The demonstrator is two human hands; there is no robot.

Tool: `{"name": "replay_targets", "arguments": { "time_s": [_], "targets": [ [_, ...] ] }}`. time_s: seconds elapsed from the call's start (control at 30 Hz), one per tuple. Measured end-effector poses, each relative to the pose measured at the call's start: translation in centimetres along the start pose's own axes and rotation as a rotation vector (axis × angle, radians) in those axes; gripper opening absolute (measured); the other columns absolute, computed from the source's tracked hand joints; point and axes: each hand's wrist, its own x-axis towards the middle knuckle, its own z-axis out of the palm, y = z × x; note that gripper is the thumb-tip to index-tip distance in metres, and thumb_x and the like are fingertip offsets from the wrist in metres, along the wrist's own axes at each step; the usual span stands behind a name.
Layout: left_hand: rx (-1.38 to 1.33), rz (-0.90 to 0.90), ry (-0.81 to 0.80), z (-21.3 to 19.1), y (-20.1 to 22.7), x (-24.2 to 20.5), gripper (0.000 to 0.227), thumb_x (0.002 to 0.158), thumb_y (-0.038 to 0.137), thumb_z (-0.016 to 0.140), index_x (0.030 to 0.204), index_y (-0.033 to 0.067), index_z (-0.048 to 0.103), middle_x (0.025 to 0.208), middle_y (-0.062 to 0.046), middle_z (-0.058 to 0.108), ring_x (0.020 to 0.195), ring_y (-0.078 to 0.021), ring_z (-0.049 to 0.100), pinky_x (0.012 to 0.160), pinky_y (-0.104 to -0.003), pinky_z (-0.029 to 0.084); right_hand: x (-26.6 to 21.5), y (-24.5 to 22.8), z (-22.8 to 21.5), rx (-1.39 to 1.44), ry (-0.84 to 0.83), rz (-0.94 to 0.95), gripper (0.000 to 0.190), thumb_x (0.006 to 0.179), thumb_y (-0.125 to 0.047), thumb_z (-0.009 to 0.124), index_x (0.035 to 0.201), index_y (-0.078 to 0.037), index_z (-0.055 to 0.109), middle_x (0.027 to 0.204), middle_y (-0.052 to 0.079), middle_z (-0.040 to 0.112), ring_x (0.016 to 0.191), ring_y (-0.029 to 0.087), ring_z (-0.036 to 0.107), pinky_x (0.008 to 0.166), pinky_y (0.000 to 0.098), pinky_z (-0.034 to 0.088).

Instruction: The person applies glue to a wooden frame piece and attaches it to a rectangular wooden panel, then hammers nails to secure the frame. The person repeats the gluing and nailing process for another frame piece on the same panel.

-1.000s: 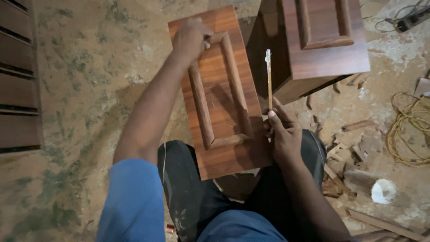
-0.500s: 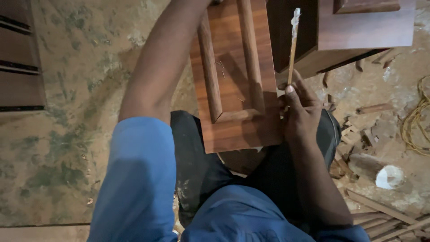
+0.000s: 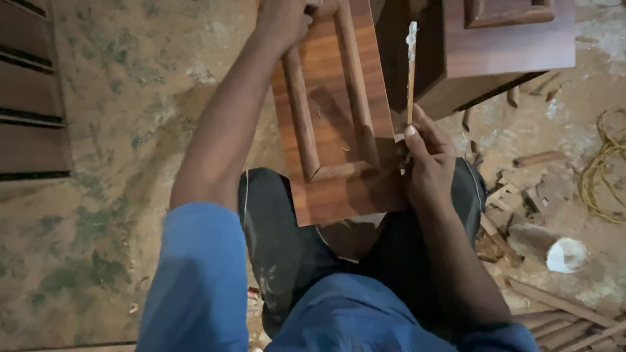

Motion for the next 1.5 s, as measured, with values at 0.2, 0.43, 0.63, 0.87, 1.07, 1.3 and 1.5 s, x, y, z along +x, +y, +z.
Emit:
{"name": "replay_targets", "arguments": {
  "time_s": [0.2,0.43,0.63,0.87,1.07,1.3,1.5],
  "targets": [
    [-0.23,0.109,0.6,2.0,-2.3,-4.8,0.041,0.095,-0.001,0.07,0.135,0.0069,0.067,0.123,-0.018,0.071,0.116,-0.0362,0.064,0.098,-0.046,0.053,2.0,-1.2,2.1,-0.069,-0.013,0.081,0.045,0.105,-0.017,0.052,0.149,-0.007,0.052,0.094,0.001,0.063,0.066,0.009,0.058,0.052,0.025,0.046],
    [-0.35,-0.096,0.755,4.3,-2.2,-6.6,0.034,0.098,0.003,0.066,0.132,0.0052,0.065,0.121,-0.013,0.071,0.115,-0.0334,0.063,0.104,-0.044,0.048,16.3,-2.3,5.6,-0.159,-0.381,0.22,0.041,0.112,-0.031,0.047,0.145,-0.01,0.058,0.083,0.0,0.059,0.063,0.01,0.053,0.051,0.0242,0.039],
    [-0.292,-0.077,0.744,2.4,-0.5,-6.9,0.03,0.099,0.005,0.062,0.129,0.0041,0.066,0.117,-0.013,0.071,0.114,-0.0319,0.062,0.108,-0.046,0.043,23.7,0.8,7.1,-0.139,-0.482,0.17,0.013,0.112,-0.024,0.051,0.118,-0.014,0.056,0.078,0.003,0.061,0.061,0.01,0.052,0.049,0.0251,0.039],
    [-0.388,-0.082,0.726,2.6,-1.0,-6.7,0.028,0.098,0.006,0.065,0.126,0.0049,0.066,0.111,-0.01,0.074,0.109,-0.028,0.068,0.106,-0.042,0.045,27.0,3.8,8.1,-0.781,-0.358,-0.477,0.03,0.104,-0.002,0.076,0.126,-0.003,0.055,0.096,0.006,0.063,0.077,0.011,0.066,0.06,0.0269,0.058],
    [-0.47,-0.13,0.685,2.8,-1.5,-6.6,0.036,0.095,0.001,0.067,0.13,0.0064,0.067,0.108,-0.005,0.078,0.106,-0.0179,0.075,0.105,-0.038,0.043,26.5,3.7,9.1,-0.783,-0.247,-0.388,0.033,0.099,-0.005,0.078,0.126,0.0,0.059,0.091,0.005,0.074,0.062,0.009,0.07,0.049,0.0269,0.058],
    [-0.555,-0.052,0.656,3.0,-1.9,-6.6,0.036,0.101,-0.003,0.062,0.135,0.0072,0.062,0.12,-0.007,0.071,0.117,-0.0179,0.072,0.108,-0.035,0.046,27.1,3.5,8.8,-0.796,-0.26,-0.283,0.018,0.102,-0.009,0.077,0.115,0.001,0.068,0.085,0.007,0.074,0.06,0.01,0.069,0.048,0.0257,0.057],
    [-0.511,-0.076,0.624,3.6,-2.6,-6.1,0.036,0.099,-0.006,0.063,0.131,0.0085,0.066,0.117,-0.005,0.07,0.113,-0.0165,0.073,0.105,-0.036,0.051,27.9,4.2,8.2,-0.813,-0.26,-0.27,0.019,0.102,-0.011,0.077,0.111,0.002,0.067,0.084,0.005,0.073,0.061,0.008,0.07,0.049,0.024,0.059]
  ]
}}
